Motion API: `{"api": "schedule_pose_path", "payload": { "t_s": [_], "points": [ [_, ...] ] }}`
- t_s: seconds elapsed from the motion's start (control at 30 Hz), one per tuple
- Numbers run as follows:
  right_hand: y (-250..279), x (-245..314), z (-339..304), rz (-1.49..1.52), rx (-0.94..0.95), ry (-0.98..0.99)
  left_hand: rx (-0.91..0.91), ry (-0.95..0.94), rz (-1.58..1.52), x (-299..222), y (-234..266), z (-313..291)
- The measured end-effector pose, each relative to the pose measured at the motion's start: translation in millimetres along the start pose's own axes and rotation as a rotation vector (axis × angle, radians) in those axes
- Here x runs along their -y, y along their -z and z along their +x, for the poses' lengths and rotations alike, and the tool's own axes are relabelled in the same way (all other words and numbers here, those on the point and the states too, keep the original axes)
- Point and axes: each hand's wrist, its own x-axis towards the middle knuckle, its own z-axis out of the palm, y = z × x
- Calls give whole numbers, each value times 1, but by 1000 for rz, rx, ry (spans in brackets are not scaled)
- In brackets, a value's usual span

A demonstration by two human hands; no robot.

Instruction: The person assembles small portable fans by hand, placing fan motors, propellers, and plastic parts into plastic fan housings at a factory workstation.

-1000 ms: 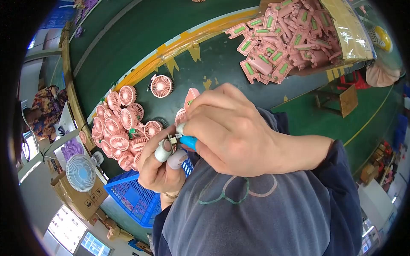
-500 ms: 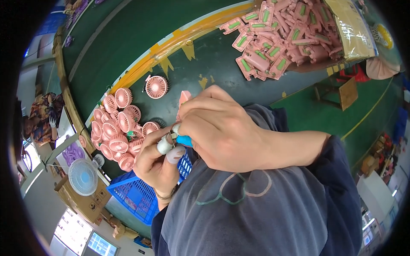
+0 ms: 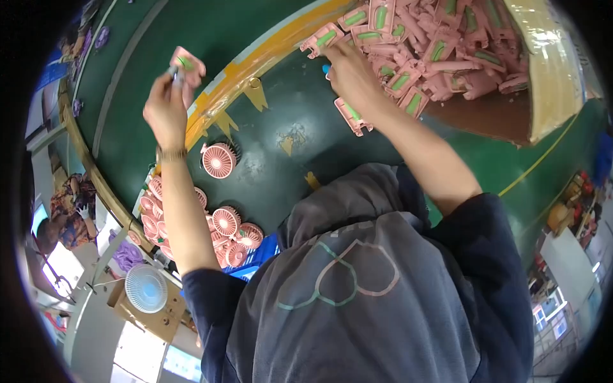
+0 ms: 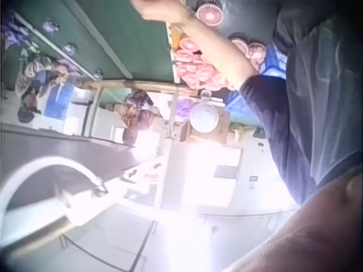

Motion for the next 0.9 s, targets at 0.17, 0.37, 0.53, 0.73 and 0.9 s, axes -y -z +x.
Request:
{"api": "schedule_pose_path", "payload": {
  "t_s": [0.17, 0.37, 0.53, 0.73, 0.9],
  "points": [
    [-34, -58, 44, -200, 123, 166, -95, -496, 323, 59, -31, 49],
    [-40, -49, 44, 275, -218, 157, 457, 461, 593, 142, 8, -65],
    [-5, 43, 0, 1271, 438, -342, 176, 1111, -398, 150, -11, -149],
    [-1, 70, -73, 1110, 715, -354, -65, 596, -149, 133, -11, -198],
    [1, 73, -116, 1095, 766, -552, 219, 358, -5, 75, -5, -224]
  ]
}}
